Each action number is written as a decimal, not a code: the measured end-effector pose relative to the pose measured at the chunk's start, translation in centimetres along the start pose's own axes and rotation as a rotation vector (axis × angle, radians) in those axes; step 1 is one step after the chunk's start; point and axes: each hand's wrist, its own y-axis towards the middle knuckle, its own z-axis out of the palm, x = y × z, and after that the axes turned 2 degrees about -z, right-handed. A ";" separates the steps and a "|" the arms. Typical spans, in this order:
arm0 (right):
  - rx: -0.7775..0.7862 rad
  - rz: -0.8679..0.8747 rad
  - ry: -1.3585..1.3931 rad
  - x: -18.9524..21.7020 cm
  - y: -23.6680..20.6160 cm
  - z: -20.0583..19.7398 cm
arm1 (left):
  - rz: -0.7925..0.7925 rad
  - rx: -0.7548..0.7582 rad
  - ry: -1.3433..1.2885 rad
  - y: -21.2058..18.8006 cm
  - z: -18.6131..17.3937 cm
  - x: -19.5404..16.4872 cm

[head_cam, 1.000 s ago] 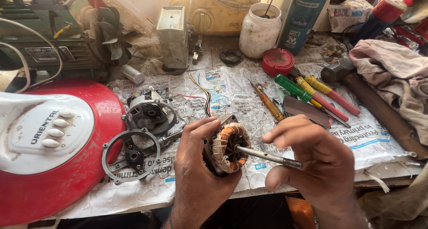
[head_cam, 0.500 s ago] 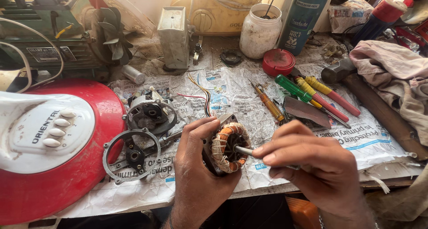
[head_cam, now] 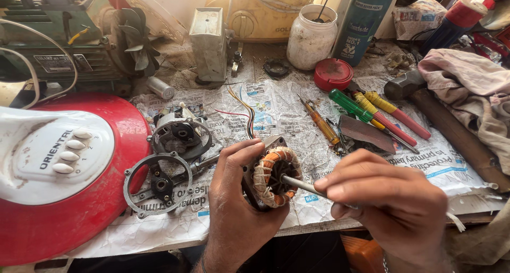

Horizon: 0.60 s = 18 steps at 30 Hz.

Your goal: The person threads a long threaded rod through the wound stator of a disassembled fan motor, then holds the stator and works the rod and shaft into the central bore, twisting and pushing to seat the rotor shaft through the windings on a newspaper-covered workbench.

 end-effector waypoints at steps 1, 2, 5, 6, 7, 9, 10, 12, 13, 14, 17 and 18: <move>-0.012 0.007 -0.024 0.4 0.1 0.0 | 0.004 -0.002 -0.006 0.0 0.0 0.0; 0.001 -0.021 -0.057 0.6 0.1 0.0 | 0.011 0.001 -0.011 0.0 0.1 0.0; -0.001 -0.069 -0.120 1.2 0.0 0.2 | 0.028 0.028 -0.020 -0.1 0.1 0.1; -0.023 -0.066 -0.116 1.3 0.0 0.3 | 0.030 0.042 -0.019 -0.1 0.1 0.1; -0.045 -0.065 -0.112 1.3 0.0 0.3 | 0.034 0.053 -0.018 -0.1 0.2 0.1; -0.045 -0.051 -0.130 1.4 -0.1 0.3 | 0.038 0.064 0.012 -0.1 0.1 0.1; -0.044 -0.044 -0.137 1.4 -0.1 0.3 | 0.040 0.067 0.028 -0.1 0.1 0.1; -0.015 -0.095 -0.139 1.3 -0.1 0.4 | 0.016 0.055 -0.018 -0.1 0.0 0.1; -0.001 -0.120 -0.141 1.3 -0.1 0.4 | 0.004 0.050 -0.042 -0.1 0.0 0.1; 0.005 -0.104 -0.137 1.3 0.0 0.3 | 0.007 0.053 -0.048 -0.1 0.0 0.1; 0.017 -0.076 -0.137 1.3 0.1 -0.3 | 0.027 0.058 -0.033 -0.1 0.0 0.1; 0.017 -0.081 -0.145 1.3 0.1 -0.4 | 0.042 0.058 -0.004 -0.2 0.1 0.1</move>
